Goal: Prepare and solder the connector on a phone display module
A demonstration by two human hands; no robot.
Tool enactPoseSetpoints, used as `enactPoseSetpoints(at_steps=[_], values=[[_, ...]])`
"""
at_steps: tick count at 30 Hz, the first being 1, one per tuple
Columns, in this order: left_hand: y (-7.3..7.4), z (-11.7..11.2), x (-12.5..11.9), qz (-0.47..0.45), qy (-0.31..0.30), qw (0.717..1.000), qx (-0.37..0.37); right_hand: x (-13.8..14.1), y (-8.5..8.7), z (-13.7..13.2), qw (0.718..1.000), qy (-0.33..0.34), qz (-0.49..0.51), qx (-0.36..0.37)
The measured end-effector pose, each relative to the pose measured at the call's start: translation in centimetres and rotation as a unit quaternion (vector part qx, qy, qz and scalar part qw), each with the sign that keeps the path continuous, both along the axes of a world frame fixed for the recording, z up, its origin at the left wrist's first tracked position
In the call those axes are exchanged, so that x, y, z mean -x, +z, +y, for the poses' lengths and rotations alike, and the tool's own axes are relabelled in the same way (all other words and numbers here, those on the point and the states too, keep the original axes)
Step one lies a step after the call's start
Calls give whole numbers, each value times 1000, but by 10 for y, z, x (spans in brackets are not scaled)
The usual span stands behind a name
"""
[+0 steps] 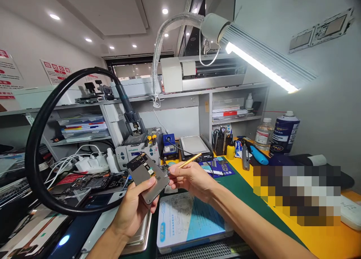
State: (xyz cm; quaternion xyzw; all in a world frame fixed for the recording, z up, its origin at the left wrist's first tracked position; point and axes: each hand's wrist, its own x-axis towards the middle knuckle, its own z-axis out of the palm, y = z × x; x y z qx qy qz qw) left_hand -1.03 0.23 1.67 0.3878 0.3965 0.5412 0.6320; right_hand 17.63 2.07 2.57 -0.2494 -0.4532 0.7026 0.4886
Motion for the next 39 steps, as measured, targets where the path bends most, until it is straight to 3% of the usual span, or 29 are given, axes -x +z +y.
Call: enactPoseSetpoints(at_steps=[16, 24, 29, 39], values=[[-2, 0, 2, 27, -7, 999, -20, 2, -6, 5, 999, -13, -9, -32], [-7, 1, 1, 58, -15, 997, -55, 1, -7, 6, 997, -13, 1, 73], [-5, 2, 1, 58, -11, 996, -66, 1, -7, 7, 996, -5, 2, 94], [-4, -1, 2, 61, -10, 995, -74, 0, -4, 6, 1000, 5, -13, 18]])
